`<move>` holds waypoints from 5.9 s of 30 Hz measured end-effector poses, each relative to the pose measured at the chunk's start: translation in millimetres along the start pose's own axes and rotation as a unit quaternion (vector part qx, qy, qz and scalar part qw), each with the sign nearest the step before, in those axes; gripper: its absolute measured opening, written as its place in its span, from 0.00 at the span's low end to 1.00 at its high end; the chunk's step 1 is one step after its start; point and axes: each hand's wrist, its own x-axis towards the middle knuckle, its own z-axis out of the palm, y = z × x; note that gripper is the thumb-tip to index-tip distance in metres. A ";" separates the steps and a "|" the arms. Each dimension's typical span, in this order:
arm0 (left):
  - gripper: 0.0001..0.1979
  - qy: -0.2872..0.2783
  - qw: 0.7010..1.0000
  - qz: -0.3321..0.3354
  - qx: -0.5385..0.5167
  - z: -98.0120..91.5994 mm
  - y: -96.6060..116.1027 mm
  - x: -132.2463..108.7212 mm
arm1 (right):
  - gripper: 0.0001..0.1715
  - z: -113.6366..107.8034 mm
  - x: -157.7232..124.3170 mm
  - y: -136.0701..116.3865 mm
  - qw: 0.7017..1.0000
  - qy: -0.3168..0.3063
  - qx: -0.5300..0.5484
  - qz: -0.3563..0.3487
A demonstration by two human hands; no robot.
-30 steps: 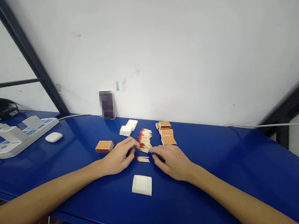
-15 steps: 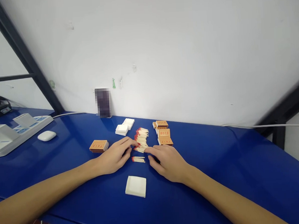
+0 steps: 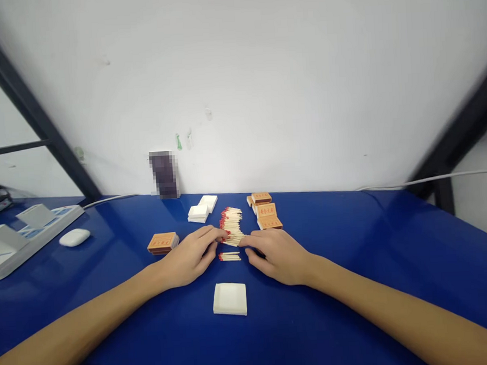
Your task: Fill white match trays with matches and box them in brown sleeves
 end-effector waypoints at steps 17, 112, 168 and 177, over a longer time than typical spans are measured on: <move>0.13 0.009 1.000 0.003 0.000 3.9 -3.5 -0.5 | 0.18 -0.8 0.8 -3.5 1.000 -0.012 0.025 -0.004; 0.14 -0.049 0.996 0.045 0.061 -6.0 5.8 0.1 | 0.19 0.3 -1.3 0.7 0.999 -0.012 0.043 -0.019; 0.07 -0.057 0.998 0.029 -0.025 -1.9 8.3 4.2 | 0.11 -0.5 3.2 -15.4 0.997 -0.028 0.066 0.037; 0.08 -0.041 0.997 0.004 -0.073 0.2 11.2 4.6 | 0.11 8.3 4.7 -18.0 0.997 0.002 0.066 0.042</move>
